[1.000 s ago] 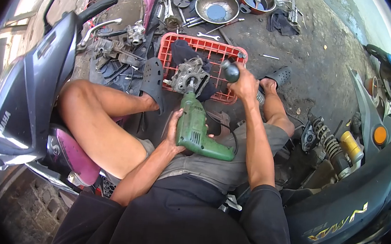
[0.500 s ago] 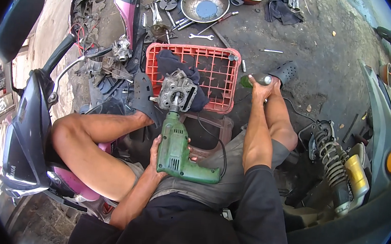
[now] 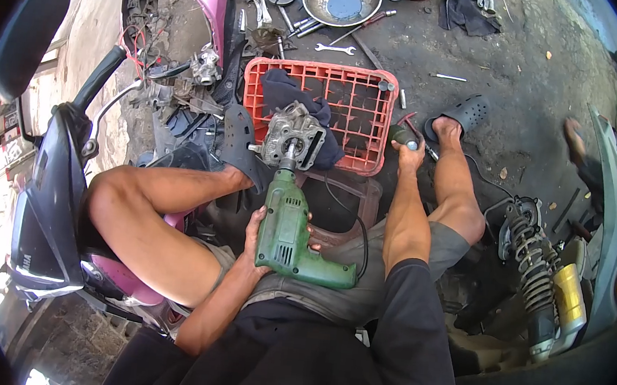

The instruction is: Repairing and cleaning a motorcycle cylinder head using a power drill and a brush.

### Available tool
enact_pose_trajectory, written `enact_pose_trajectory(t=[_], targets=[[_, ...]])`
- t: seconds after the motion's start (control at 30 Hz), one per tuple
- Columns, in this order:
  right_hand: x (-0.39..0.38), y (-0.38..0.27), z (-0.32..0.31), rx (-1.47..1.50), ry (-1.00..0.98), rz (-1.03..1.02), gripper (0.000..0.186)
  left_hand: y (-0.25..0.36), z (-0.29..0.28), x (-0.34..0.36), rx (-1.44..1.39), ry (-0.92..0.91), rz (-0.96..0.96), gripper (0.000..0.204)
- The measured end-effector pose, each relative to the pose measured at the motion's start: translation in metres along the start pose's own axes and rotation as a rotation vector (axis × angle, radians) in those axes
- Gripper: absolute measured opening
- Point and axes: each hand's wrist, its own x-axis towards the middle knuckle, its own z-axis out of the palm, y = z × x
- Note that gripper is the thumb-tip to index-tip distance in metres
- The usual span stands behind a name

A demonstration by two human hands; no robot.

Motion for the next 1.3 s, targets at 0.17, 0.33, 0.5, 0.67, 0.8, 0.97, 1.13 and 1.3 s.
enact_pose_trajectory(t=[0.17,0.33,0.5,0.67,0.8,0.97,1.13,1.3], targets=[[0.013,0.006,-0.019,-0.279,-0.111,0.113,0.084,0.001,0.004,0.001,0.025,-0.036,-0.045,0.073],[-0.016,-0.014,-0.021,-0.429,-0.044,0.112,0.091,0.002,-0.004,-0.001,0.051,-0.058,-0.028,0.073],[-0.068,-0.080,-0.031,-0.487,0.160,-0.001,0.080,0.005,-0.008,-0.002,0.018,-0.107,-0.019,0.067],[-0.204,-0.178,-0.077,-0.296,-0.648,-0.291,0.063,0.005,-0.007,0.000,-0.040,-0.127,-0.013,0.057],[-0.331,-0.184,-0.115,-0.425,-0.936,-0.396,0.087,0.002,-0.004,0.004,-0.023,-0.153,-0.021,0.052],[-0.383,-0.181,-0.109,-0.849,-0.682,-0.556,0.112,-0.002,-0.010,0.006,0.044,-0.088,-0.012,0.051],[-0.373,-0.141,-0.096,-0.845,-0.353,-0.719,0.052,-0.001,-0.006,0.009,0.137,-0.052,0.014,0.052],[-0.370,-0.140,-0.096,-0.856,-0.353,-0.667,0.038,-0.001,-0.007,0.012,0.169,-0.039,0.037,0.054]])
